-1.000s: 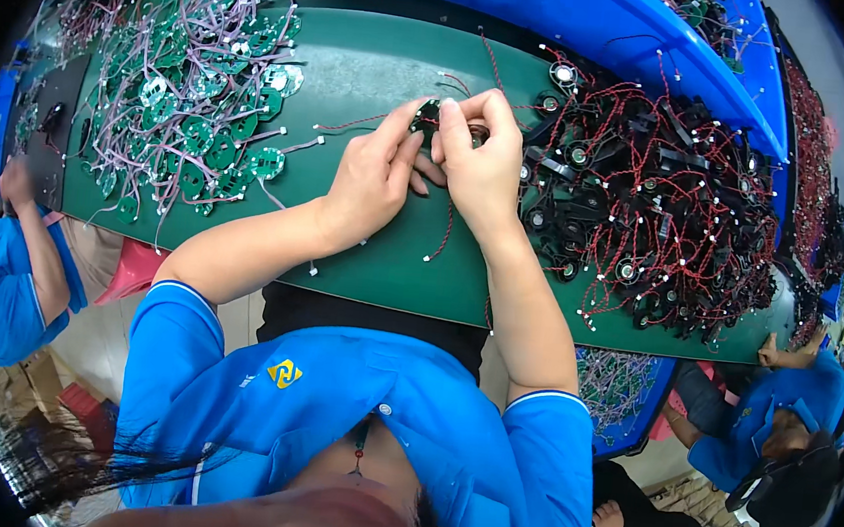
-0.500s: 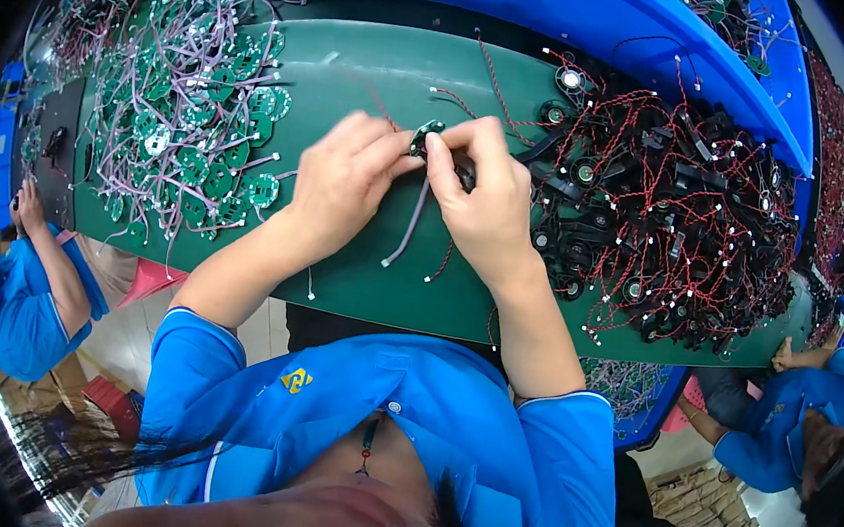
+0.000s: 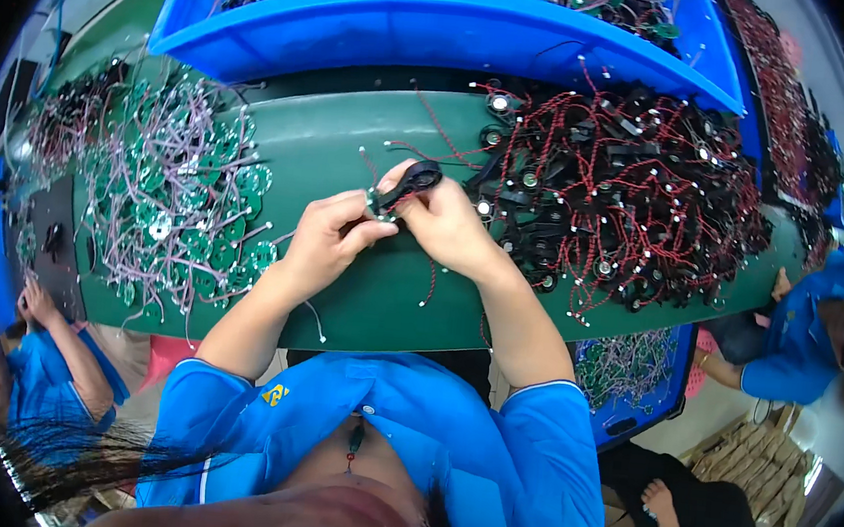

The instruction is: Assembling electronic components by inserting circuit boards into plastic housings and connecting wires.

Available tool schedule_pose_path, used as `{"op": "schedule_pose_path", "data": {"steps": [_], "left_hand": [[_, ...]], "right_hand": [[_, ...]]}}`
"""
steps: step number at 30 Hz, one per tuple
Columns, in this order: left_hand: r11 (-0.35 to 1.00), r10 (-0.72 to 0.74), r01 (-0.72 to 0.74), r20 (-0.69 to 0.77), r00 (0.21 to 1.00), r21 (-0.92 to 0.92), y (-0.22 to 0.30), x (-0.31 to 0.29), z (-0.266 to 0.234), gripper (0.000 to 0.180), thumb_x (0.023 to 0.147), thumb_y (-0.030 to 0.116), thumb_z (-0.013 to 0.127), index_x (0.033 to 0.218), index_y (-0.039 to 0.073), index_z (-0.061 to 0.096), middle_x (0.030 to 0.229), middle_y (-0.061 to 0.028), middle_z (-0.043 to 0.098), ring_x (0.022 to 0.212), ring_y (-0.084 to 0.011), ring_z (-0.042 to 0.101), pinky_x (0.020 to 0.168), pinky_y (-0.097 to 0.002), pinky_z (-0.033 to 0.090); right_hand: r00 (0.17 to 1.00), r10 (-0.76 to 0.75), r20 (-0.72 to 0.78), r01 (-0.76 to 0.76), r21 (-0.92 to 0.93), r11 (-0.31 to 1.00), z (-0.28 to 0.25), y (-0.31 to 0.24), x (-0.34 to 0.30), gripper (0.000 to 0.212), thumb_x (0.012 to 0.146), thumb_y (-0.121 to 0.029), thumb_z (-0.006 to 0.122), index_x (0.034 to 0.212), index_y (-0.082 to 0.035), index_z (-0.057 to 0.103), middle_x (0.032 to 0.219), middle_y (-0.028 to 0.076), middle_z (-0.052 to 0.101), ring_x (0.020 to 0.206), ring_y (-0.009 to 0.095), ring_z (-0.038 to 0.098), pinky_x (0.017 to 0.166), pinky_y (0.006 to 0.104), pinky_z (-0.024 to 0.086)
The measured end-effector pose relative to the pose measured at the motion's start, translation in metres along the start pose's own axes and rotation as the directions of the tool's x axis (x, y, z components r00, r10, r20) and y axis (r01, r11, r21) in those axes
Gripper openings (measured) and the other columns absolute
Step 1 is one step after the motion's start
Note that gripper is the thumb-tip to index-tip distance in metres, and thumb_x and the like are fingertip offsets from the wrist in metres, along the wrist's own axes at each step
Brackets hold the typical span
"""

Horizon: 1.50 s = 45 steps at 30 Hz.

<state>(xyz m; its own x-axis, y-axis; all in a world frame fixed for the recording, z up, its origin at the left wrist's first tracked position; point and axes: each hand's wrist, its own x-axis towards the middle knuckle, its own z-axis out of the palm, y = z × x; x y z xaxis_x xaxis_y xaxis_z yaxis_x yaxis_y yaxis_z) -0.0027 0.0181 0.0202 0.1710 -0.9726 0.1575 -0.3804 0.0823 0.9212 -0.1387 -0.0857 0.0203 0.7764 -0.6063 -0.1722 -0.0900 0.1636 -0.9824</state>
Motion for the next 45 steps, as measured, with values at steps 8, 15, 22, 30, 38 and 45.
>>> {"op": "schedule_pose_path", "data": {"steps": [8, 15, 22, 30, 38, 45], "left_hand": [[0.970, -0.096, 0.166, 0.351, 0.931, -0.175, -0.005, 0.004, -0.040, 0.014, 0.084, 0.007, 0.059, 0.070, 0.004, 0.056, 0.067, -0.0011, 0.050, 0.059, -0.0112, 0.040, 0.056, -0.0218, 0.033], [0.930, -0.243, 0.337, 0.440, 0.864, -0.148, 0.010, 0.006, -0.043, 0.022, 0.088, 0.014, 0.055, 0.068, 0.005, 0.057, 0.066, 0.0005, 0.051, 0.057, -0.0091, 0.041, 0.054, -0.0210, 0.034], [0.886, -0.254, 0.317, 0.218, 0.942, -0.339, 0.007, -0.002, -0.040, 0.021, 0.089, 0.013, 0.052, 0.070, 0.005, 0.055, 0.065, -0.0004, 0.054, 0.054, -0.0074, 0.043, 0.051, -0.0183, 0.033], [0.750, -0.451, 0.417, 0.064, 0.890, -0.513, 0.027, 0.001, -0.049, 0.019, 0.089, 0.018, 0.054, 0.077, 0.005, 0.059, 0.066, -0.0009, 0.056, 0.056, -0.0048, 0.045, 0.051, -0.0162, 0.034], [0.721, -0.405, 0.346, 0.040, 0.913, -0.600, 0.020, -0.004, -0.039, 0.021, 0.090, 0.022, 0.055, 0.076, 0.006, 0.059, 0.067, -0.0010, 0.058, 0.056, -0.0041, 0.044, 0.051, -0.0159, 0.034], [0.684, -0.392, 0.353, 0.087, 0.916, -0.639, 0.012, -0.008, -0.028, 0.017, 0.091, 0.021, 0.055, 0.083, 0.006, 0.060, 0.069, -0.0001, 0.058, 0.054, -0.0023, 0.043, 0.047, -0.0138, 0.031]], "right_hand": [[0.995, -0.040, 0.086, 0.079, -0.518, 0.852, -0.006, -0.028, -0.012, 0.008, 0.081, -0.013, 0.061, 0.086, -0.009, 0.056, 0.066, 0.003, 0.059, 0.056, 0.017, 0.053, 0.054, 0.0270, 0.041], [0.880, -0.420, 0.222, 0.439, -0.718, 0.539, -0.008, -0.026, -0.019, 0.010, 0.082, -0.017, 0.060, 0.084, -0.008, 0.058, 0.065, 0.004, 0.060, 0.055, 0.020, 0.054, 0.052, 0.0306, 0.040], [0.968, -0.247, 0.037, 0.212, -0.646, 0.733, -0.023, -0.035, -0.043, 0.010, 0.084, -0.020, 0.058, 0.086, -0.010, 0.060, 0.066, 0.006, 0.059, 0.058, 0.023, 0.055, 0.056, 0.0331, 0.042], [0.896, -0.424, 0.130, 0.274, -0.914, 0.299, -0.044, -0.043, -0.064, 0.009, 0.077, -0.011, 0.066, 0.076, -0.004, 0.061, 0.077, 0.003, 0.058, 0.070, 0.019, 0.053, 0.067, 0.0287, 0.041], [0.983, -0.024, -0.182, 0.057, 0.181, 0.982, -0.002, -0.064, -0.054, 0.006, 0.082, -0.004, 0.065, 0.085, -0.002, 0.061, 0.072, 0.004, 0.059, 0.056, 0.007, 0.049, 0.052, 0.0179, 0.040], [0.934, -0.255, -0.249, 0.282, 0.080, 0.956, 0.028, -0.039, -0.020, 0.009, 0.080, -0.003, 0.067, 0.084, -0.003, 0.059, 0.071, 0.001, 0.054, 0.058, 0.007, 0.047, 0.054, 0.0167, 0.037]]}}
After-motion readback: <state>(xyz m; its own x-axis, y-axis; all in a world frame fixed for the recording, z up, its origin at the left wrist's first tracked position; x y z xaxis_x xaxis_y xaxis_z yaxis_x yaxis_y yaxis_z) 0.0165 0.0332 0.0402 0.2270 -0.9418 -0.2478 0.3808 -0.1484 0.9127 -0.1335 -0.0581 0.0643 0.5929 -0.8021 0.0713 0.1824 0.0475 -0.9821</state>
